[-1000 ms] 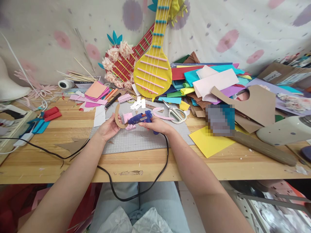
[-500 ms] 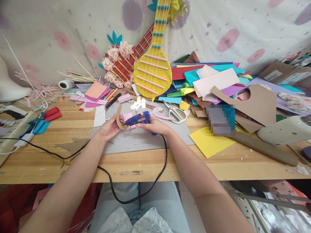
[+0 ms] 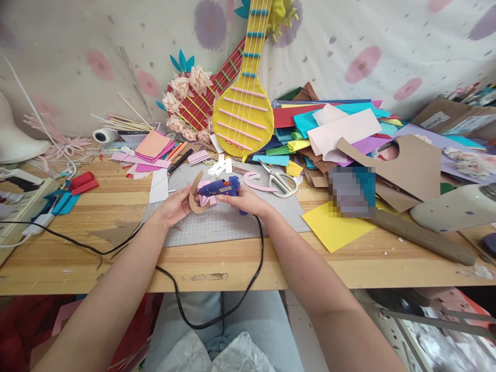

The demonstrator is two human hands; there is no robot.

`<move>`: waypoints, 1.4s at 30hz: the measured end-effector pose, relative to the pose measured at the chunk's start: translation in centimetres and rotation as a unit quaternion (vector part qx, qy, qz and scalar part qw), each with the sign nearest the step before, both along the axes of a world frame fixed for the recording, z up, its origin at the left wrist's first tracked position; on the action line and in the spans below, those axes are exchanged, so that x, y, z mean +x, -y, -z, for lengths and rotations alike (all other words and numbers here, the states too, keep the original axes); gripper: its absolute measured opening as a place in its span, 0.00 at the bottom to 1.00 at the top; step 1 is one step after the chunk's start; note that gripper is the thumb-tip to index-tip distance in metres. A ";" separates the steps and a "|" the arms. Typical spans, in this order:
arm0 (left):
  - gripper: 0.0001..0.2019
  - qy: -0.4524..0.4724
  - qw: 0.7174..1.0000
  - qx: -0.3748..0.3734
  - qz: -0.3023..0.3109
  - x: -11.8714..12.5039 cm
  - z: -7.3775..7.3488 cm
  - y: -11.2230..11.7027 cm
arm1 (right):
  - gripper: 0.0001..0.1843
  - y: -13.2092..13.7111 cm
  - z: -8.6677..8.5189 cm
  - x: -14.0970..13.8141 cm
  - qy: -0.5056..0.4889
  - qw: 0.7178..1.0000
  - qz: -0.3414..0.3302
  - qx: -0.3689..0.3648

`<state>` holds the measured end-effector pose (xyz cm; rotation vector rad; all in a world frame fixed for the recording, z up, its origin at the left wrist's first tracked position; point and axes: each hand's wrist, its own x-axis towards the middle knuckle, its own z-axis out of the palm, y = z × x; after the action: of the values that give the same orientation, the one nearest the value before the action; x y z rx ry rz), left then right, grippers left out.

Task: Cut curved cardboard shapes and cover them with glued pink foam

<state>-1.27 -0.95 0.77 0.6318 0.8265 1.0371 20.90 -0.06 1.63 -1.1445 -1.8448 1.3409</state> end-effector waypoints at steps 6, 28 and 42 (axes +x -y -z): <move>0.09 -0.003 1.000 -0.002 -0.003 0.0 0.2 0.0 | 0.21 -0.2 -0.1 0.0 -0.009 0.999 0.050 0.002; 0.10 -0.036 0.999 -0.018 0.012 -0.3 0.4 -0.3 | 0.24 -1.6 1.5 0.1 -0.090 0.984 0.149 -0.041; 0.12 -0.042 0.999 -0.021 0.012 -0.4 0.4 -0.3 | 0.23 -0.9 0.8 0.0 -0.049 0.995 0.086 -0.034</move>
<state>-1.66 -0.62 0.40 0.6524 0.9102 0.9744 20.92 0.88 0.84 -1.2194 -1.6047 1.3449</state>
